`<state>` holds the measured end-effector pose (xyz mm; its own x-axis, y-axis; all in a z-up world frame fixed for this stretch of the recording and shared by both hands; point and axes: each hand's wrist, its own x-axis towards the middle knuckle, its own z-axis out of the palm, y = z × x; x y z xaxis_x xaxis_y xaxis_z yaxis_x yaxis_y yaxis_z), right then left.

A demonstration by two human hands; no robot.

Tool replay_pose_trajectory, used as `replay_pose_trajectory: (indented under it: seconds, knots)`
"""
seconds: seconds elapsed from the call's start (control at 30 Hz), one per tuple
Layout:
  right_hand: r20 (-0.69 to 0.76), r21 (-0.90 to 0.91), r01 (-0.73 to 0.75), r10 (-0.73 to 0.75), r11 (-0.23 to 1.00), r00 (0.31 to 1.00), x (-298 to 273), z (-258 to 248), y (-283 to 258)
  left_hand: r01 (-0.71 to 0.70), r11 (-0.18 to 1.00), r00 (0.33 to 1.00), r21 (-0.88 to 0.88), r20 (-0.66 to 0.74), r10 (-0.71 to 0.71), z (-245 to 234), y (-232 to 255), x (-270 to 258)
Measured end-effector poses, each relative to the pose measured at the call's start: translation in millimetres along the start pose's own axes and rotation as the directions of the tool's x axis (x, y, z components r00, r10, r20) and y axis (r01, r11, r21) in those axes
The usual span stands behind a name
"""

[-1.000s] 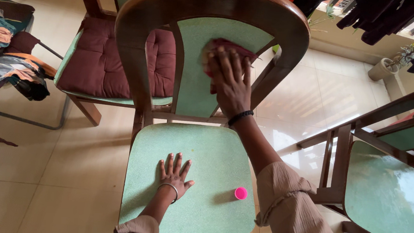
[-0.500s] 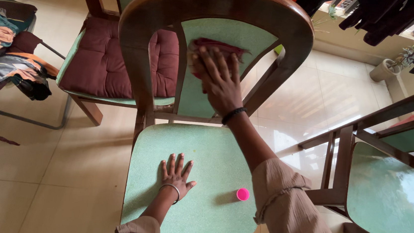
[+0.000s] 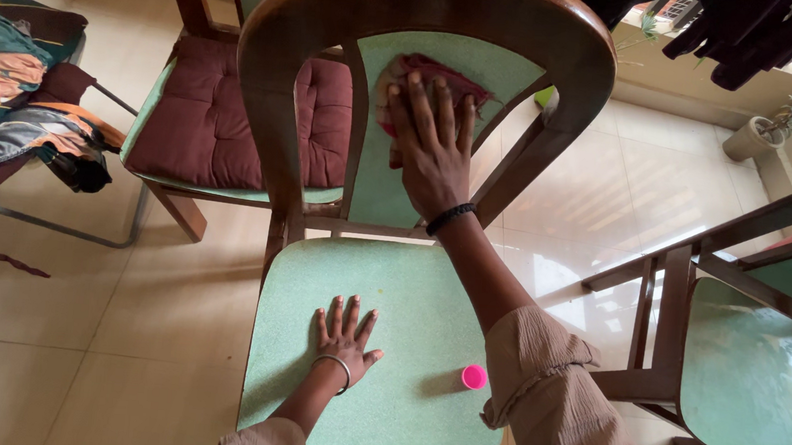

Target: The person cleans a wooden chair with a green upholstered seat and backrest using a cloth and a spray bottle. They wipe the backrest and seat surfaces thoroughly, moving the spray bottle to a nearby stool during the process.

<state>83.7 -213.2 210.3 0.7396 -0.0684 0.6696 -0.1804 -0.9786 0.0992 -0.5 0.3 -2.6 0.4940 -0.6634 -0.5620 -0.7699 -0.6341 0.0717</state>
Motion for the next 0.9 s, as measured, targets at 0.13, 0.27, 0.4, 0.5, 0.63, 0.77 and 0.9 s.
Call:
replay_pose_trajectory:
  seconds: [0.13,0.27,0.4,0.5,0.63,0.77,0.9]
  knots:
    - [-0.009,-0.071,0.09,-0.091,0.993,0.996,-7.4,12.6,6.4,-0.007,1.0,1.0,-0.013,-0.014,0.007,0.1,-1.6,-1.7]
    - [0.026,-0.085,0.107,-0.105,0.991,0.994,-21.4,21.6,19.7,-0.012,1.0,1.0,-0.007,-0.021,0.012,1.2,-1.8,-2.7]
    - [0.004,-0.105,0.062,-0.062,0.992,0.998,-31.2,21.8,29.6,-0.023,1.0,0.999,-0.02,-0.024,0.022,-0.1,-2.3,-3.3]
    - [-0.031,-0.056,-0.009,0.007,0.998,1.0,-29.2,22.7,33.0,-0.026,0.999,0.999,-0.029,-0.027,0.025,0.2,-1.6,-4.3]
    - [-0.097,-0.065,0.008,-0.014,0.998,0.995,-14.1,34.3,18.1,-0.028,0.999,0.999,-0.041,-0.04,0.026,0.4,-2.5,-6.4]
    - [-0.058,0.0,0.135,-0.135,0.991,0.989,-12.9,50.9,-9.6,-0.04,0.997,0.997,-0.063,-0.068,0.036,2.8,-4.0,-6.5]
    - [0.041,-0.072,0.15,-0.147,0.986,0.988,-34.3,59.5,-12.5,-0.048,0.997,0.995,-0.063,-0.089,0.043,4.5,-5.0,-7.2]
